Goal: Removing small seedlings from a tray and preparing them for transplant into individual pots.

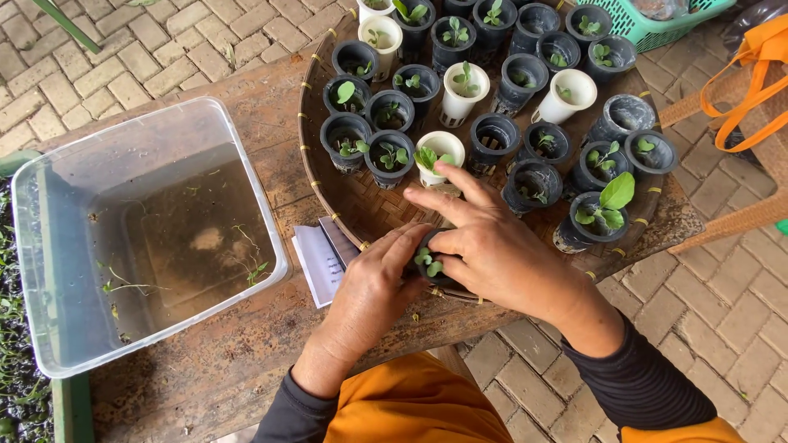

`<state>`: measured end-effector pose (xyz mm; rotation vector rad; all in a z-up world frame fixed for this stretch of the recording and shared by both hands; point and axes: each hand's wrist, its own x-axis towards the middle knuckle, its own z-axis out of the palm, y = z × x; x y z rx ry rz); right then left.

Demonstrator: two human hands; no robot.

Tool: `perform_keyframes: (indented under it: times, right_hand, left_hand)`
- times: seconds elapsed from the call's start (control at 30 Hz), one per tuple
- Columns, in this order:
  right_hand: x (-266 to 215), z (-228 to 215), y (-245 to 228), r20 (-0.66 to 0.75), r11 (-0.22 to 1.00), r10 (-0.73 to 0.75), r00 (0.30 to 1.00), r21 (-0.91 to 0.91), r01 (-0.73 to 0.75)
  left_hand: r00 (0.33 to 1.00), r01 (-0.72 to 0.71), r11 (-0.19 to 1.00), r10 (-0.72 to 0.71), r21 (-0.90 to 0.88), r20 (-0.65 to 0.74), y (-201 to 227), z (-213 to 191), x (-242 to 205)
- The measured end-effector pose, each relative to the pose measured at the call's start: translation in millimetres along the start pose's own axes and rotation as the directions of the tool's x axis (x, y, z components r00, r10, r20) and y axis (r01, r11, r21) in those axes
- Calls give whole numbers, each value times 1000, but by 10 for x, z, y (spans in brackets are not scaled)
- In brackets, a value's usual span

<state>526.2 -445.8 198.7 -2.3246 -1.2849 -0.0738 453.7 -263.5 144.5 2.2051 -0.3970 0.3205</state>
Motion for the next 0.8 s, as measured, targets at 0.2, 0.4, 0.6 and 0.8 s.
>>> perform_keyframes:
  times: [0.2,0.4,0.6,0.8]
  right_hand:
    - [-73,32,-75,-39,982,18,999,-185,-24]
    - [-104,23,-32,-5,995,15,1000,-95,-16]
    - [-162,-3,-64,74,994,45,996,-106,-37]
    - [-218,-105,-43,96,999,28,995,44,-33]
  left_hand:
    - [1000,6,1000,-7,-28,-12,36,18,0]
    - [999,-14,999,12,-48,-33,68,39,-40]
    - [997,-28,999,25,-44,-67,51,55,-70]
    - [996,4,999,-8,-40,-90,8,61,-71]
